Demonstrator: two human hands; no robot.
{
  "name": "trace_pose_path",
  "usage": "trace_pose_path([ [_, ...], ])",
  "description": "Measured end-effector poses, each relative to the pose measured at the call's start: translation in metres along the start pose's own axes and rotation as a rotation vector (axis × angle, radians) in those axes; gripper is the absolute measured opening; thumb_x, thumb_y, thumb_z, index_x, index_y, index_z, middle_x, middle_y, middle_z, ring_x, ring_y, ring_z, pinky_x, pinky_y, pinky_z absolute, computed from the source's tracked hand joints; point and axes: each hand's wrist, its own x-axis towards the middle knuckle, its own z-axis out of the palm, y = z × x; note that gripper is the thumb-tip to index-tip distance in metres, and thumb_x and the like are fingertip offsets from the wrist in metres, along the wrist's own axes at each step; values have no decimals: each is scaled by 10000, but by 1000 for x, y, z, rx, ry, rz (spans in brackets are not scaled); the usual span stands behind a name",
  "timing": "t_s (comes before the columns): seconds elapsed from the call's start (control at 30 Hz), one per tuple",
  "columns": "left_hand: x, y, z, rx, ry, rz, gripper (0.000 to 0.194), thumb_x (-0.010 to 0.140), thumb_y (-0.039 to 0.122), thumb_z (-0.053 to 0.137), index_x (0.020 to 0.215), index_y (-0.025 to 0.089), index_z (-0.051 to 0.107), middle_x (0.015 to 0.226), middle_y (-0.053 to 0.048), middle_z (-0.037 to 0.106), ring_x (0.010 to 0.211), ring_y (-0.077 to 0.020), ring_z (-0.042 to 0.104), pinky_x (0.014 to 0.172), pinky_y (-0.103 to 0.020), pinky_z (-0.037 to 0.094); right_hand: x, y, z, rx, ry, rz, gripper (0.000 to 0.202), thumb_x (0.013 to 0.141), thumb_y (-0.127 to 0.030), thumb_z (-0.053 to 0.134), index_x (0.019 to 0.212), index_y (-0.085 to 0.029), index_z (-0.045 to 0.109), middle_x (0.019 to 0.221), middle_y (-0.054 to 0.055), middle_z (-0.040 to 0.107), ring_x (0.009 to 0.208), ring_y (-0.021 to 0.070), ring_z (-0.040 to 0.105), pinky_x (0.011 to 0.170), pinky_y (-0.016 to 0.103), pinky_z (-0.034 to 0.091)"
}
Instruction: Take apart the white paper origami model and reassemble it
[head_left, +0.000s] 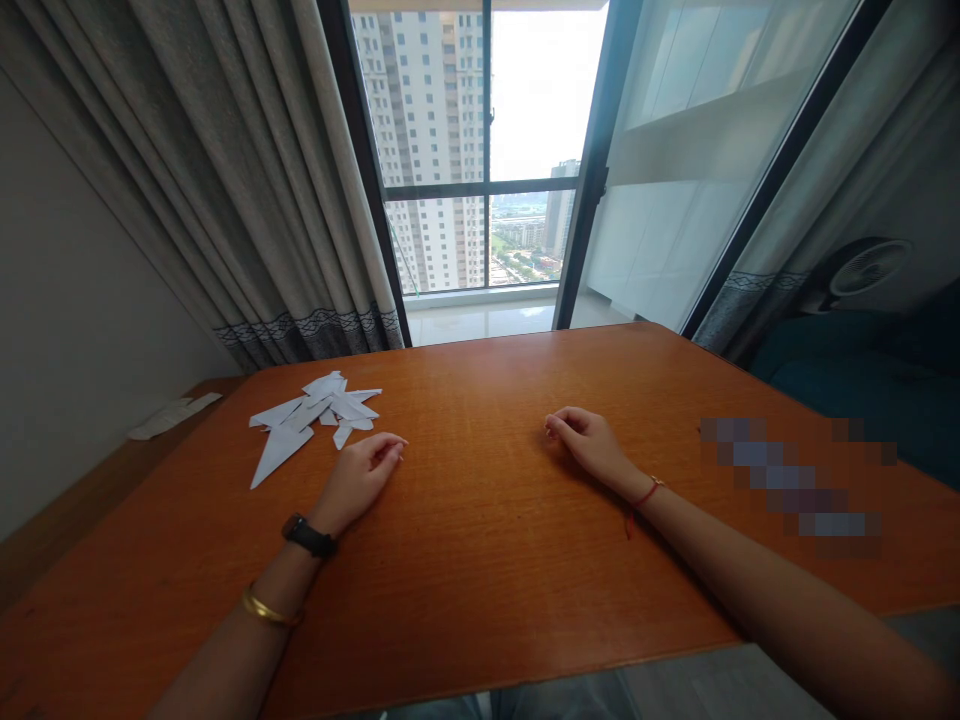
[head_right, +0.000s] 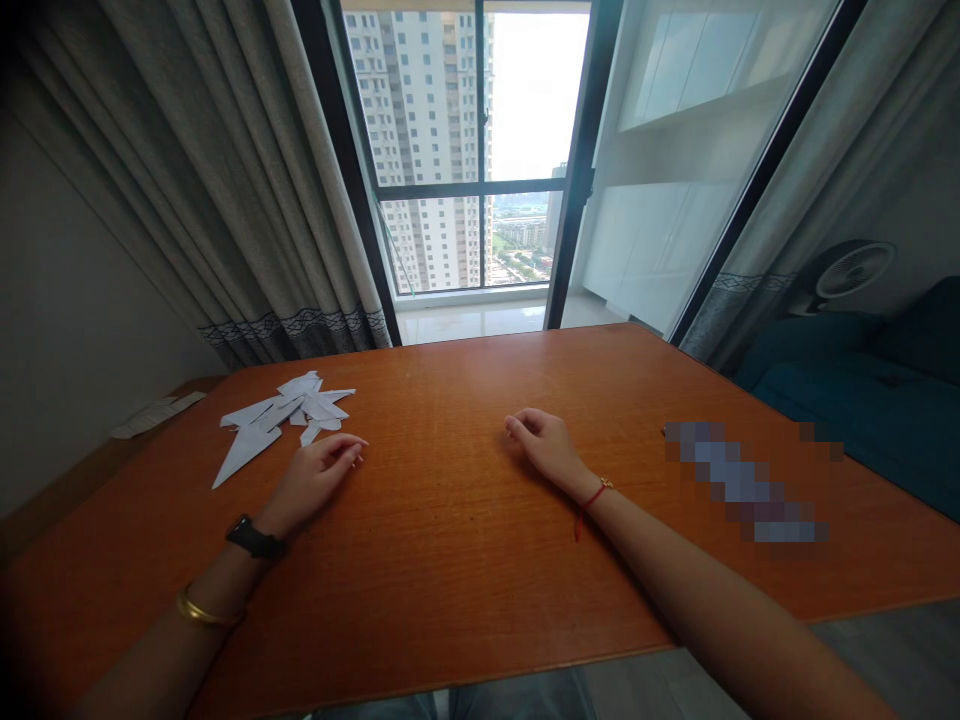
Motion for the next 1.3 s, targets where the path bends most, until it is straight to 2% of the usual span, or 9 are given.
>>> trace_pose_path([
  [0.33, 0, -2, 3, -14, 5, 7, 291, 895, 401, 473, 955, 187, 661, 869, -46, 711, 796, -202, 641, 738, -297, 492, -1, -1, 0, -20, -4, 8, 332, 856, -444, 526, 691, -172, 621, 697, 34, 645, 678, 173, 575, 649, 285, 423],
  [0.5, 6, -2, -10, 8, 28, -44, 322, 883, 433, 470, 957, 188, 667, 899, -50, 715, 842, -220, 649, 764, -316, 495, -2, -11, -1, -18, -21, 16, 324, 847, -447, 528, 715, -170, 633, 719, 40, 657, 691, 178, 575, 649, 287, 428],
  [0.6, 11, -15, -28, 93, 29, -88, 366, 870, 455, 458, 994, 184, 669, 997, -69, 709, 898, -237, 646, 793, -337, 502, -2, -21, -1, -4, -88, 12, 296, 838, -442, 542, 769, -173, 645, 781, 49, 675, 738, 190, 590, 685, 294, 447],
  [0.7, 16, -41, -43, 253, 31, -119, 402, 864, 446, 437, 1052, 169, 661, 1092, -94, 679, 995, -250, 623, 886, -362, 486, -3, -30, 1, -14, -160, 1, 287, 840, -442, 549, 801, -179, 654, 831, 65, 690, 788, 213, 610, 728, 314, 462],
  [0.83, 23, -81, -51, 380, 39, -175, 459, 807, 431, 521, 1152, 148, 628, 1287, -134, 577, 1205, -304, 505, 1053, -419, 369, -2, -33, 4, -60, -227, -23, 284, 843, -444, 550, 823, -190, 675, 881, 82, 707, 832, 239, 628, 773, 348, 480],
  [0.97, 38, -106, -56, 461, 100, -254, 518, 833, 383, 470, 1278, 131, 549, 1405, -153, 472, 1335, -338, 357, 1129, -458, 240, 0, -28, 4, -112, -236, -60, 268, 847, -429, 549, 836, -195, 679, 913, 83, 707, 860, 246, 631, 798, 359, 484],
  [1.13, 60, -112, -58, 484, 43, -281, 560, 792, 194, 470, 1350, 181, 503, 1458, -117, 430, 1384, -340, 279, 1128, -536, 197, -1, -14, 4, -136, -224, -40, 264, 855, -424, 537, 849, -196, 670, 900, 78, 703, 828, 237, 628, 763, 351, 483],
  [1.23, 65, -107, -46, 476, 12, -308, 597, 777, 194, 498, 1373, 219, 480, 1461, -125, 425, 1358, -403, 299, 1058, -674, 187, -4, -8, 4, -180, -215, -74, 262, 859, -425, 531, 831, -204, 670, 868, 70, 702, 790, 230, 624, 736, 349, 480],
  [1.3, 62, -104, -35, 457, 2, -310, 542, 796, 233, 491, 1337, 226, 521, 1432, -136, 458, 1306, -415, 373, 1020, -686, 240, -6, -7, 4, -199, -218, -95, 264, 865, -426, 524, 821, -210, 670, 853, 65, 702, 772, 226, 620, 727, 349, 477],
])
